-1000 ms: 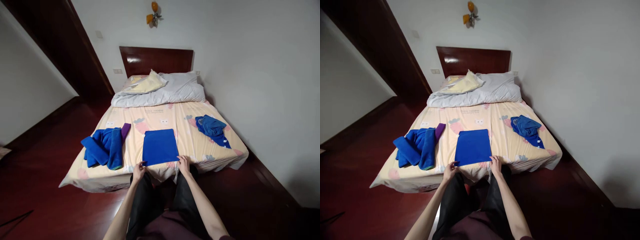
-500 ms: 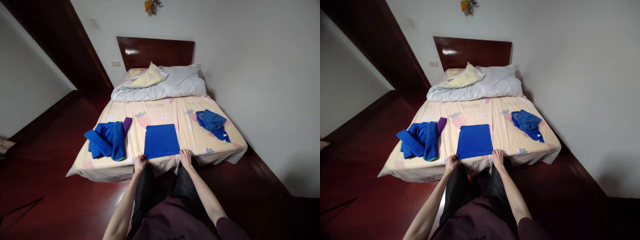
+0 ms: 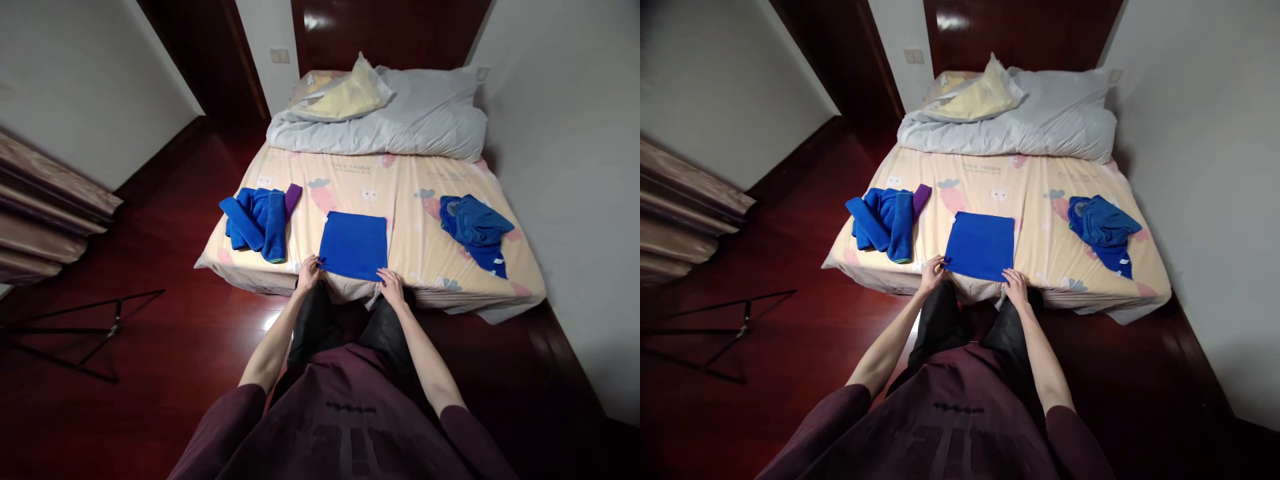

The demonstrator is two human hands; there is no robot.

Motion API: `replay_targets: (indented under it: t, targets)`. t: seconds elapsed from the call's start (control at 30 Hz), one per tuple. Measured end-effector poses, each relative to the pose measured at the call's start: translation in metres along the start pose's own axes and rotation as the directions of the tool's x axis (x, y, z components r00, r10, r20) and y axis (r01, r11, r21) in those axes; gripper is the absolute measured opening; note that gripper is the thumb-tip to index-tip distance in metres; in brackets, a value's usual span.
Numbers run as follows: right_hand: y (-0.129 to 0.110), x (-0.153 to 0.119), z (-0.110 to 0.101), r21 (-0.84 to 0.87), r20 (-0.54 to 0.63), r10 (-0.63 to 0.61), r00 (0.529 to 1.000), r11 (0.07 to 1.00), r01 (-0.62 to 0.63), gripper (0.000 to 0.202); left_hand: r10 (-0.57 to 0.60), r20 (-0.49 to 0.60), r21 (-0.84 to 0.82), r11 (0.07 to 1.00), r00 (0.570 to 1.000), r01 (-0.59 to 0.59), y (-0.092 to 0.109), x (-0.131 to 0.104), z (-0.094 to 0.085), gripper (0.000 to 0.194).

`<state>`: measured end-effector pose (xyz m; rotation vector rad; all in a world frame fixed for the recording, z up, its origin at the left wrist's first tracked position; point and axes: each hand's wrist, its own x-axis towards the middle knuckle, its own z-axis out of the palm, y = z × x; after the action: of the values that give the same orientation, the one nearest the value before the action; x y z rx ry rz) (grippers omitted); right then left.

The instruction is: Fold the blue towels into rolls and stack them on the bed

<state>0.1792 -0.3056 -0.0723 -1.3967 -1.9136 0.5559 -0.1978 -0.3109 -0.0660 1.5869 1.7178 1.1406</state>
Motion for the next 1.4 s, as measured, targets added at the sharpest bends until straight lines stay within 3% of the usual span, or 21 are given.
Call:
replay_targets:
  t: [0.13, 0.47, 0.67, 0.87, 1.17, 1.4]
  targets:
    - [0.002, 0.01, 0.001, 0.252, -0.131, 0.266, 0.955, 0.941, -0.228, 0.034, 0.01, 0.032, -0.042, 0.999, 0.999, -0.009, 0.001, 0.011, -0.004, 0.023]
    - [0.009, 0.043, 0.017, 0.388, -0.167, 0.406, 0.898, 0.865, -0.319, 0.044, -0.106, 0.055, -0.062, 0.992, 0.993, 0.109, -0.003, 0.036, 0.001, 0.022]
    - [0.012, 0.039, 0.012, 0.387, -0.201, 0.447, 0.872, 0.854, -0.348, 0.047, -0.161, 0.076, -0.061, 0.984, 0.984, 0.165, -0.009, 0.034, 0.002, 0.021]
    - [0.012, 0.041, 0.019, 0.372, -0.223, 0.471, 0.853, 0.85, -0.372, 0.048, -0.221, 0.06, -0.068, 0.972, 0.973, 0.225, -0.016, 0.033, 0.006, 0.032]
    - [0.006, 0.032, 0.029, 0.297, -0.307, 0.463, 0.832, 0.877, -0.379, 0.057, -0.177, 0.111, -0.196, 0.961, 0.978, 0.196, -0.012, 0.023, 0.008, 0.047]
    - [0.001, 0.034, 0.019, 0.189, -0.323, 0.482, 0.814, 0.876, -0.443, 0.056, -0.198, 0.053, -0.17, 0.964, 0.979, 0.205, -0.012, 0.025, 0.011, 0.037]
